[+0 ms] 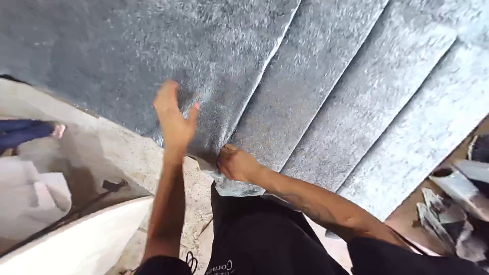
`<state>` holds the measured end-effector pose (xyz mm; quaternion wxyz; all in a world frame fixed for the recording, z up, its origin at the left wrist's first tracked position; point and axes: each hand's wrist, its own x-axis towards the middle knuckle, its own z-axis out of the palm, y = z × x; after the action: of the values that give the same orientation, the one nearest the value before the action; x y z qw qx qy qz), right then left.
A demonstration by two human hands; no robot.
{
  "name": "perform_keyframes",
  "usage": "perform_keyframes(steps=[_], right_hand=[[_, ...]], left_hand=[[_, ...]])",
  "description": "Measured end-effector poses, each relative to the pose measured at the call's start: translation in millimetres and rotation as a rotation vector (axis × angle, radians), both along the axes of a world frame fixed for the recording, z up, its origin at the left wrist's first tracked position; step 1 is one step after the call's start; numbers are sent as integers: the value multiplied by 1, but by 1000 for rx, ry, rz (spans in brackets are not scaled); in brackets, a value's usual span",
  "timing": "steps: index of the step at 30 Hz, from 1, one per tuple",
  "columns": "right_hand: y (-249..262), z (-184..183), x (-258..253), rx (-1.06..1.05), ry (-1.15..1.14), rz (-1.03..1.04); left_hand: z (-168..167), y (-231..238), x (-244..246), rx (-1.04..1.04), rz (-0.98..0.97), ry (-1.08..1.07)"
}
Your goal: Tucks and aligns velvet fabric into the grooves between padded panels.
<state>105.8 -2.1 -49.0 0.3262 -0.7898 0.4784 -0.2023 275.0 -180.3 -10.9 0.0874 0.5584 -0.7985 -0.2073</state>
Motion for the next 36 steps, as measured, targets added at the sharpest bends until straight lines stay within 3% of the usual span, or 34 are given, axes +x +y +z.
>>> perform_keyframes(steps=[2, 3, 5, 8, 11, 15, 19, 22, 26, 28, 32, 34, 36], right_hand=[[-16, 12, -22, 7, -63, -141], [-20, 23, -35, -3, 24, -356], [-32, 36, -37, 108, 328, -803], [-83, 19, -7, 271, 596, -1049], [-131, 3, -42, 288, 721, -1068], [-214, -14, -174, 244, 832, -999], [-302, -29, -295, 326, 926, -897], [-286, -15, -278, 349, 896, -943], [-169, 1, -110, 315, 727, -998], [-137, 1, -63, 364, 753, -994], [-184, -11, -138, 299, 823, -948], [-238, -17, -205, 316, 850, -949], [-286, -12, -264, 443, 806, -918]], left_hand=[[-16, -82, 12, 13, -87, 24], [-23, -107, 12, -5, -134, 28], [-32, -114, 10, 4, -173, 10], [-30, -120, -3, -88, -216, 9], [-23, -126, 8, -78, -206, 29], [-30, -127, 8, -14, -192, -22], [-46, -126, 13, -149, -190, 55], [-41, -132, 18, -149, -209, 110], [-34, -133, 19, -87, -154, 123], [-19, -113, 15, -31, -172, 174], [9, -13, -27, 260, -497, 452], [0, 29, -71, 431, -622, 516], [-24, 48, -122, 416, -603, 517]])
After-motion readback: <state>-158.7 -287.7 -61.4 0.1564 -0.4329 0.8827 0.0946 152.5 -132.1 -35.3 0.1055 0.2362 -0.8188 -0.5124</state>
